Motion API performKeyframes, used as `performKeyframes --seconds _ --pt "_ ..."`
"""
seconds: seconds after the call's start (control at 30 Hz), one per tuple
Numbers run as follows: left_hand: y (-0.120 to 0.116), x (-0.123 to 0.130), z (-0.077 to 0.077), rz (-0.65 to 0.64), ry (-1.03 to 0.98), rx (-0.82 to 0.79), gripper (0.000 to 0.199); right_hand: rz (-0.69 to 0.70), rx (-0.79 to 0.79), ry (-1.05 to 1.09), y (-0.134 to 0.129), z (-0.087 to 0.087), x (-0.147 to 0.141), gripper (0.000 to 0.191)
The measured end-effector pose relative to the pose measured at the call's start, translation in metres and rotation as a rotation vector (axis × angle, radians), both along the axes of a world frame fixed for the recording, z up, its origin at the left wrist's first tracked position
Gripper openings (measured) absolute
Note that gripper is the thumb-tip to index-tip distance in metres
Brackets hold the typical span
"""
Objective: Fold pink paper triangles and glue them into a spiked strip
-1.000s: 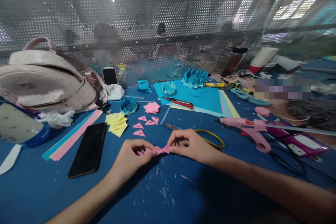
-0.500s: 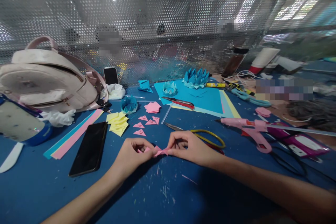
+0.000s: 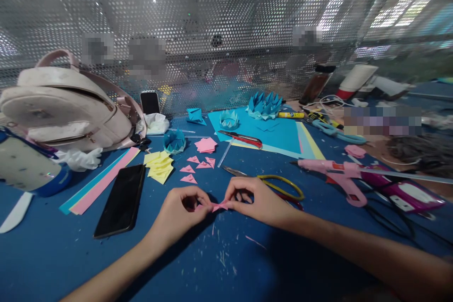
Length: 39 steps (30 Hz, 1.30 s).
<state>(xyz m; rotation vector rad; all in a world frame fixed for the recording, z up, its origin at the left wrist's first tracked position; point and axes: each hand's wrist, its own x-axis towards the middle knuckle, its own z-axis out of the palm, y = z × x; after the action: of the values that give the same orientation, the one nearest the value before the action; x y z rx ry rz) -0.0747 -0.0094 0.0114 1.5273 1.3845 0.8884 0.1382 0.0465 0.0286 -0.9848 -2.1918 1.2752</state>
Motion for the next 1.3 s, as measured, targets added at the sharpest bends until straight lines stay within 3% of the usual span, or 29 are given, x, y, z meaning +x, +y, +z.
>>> performKeyframes --seconds 0.17,0.67,1.3 --pt "-0.0036 0.0022 -0.0010 0.010 0.057 0.036 0.011 0.007 0.009 -0.007 -0.0004 -0.0046 0.0001 0.008" --pt "-0.0028 0.0064 0.0035 -0.011 -0.069 -0.073 0.012 -0.035 -0.160 0.031 -0.0050 -0.0021 -0.0059 0.011" --pt "-0.0015 0.0039 0.0037 -0.035 -0.101 -0.086 0.010 -0.028 -0.158 0.035 -0.0087 -0.0034 -0.0080 0.018"
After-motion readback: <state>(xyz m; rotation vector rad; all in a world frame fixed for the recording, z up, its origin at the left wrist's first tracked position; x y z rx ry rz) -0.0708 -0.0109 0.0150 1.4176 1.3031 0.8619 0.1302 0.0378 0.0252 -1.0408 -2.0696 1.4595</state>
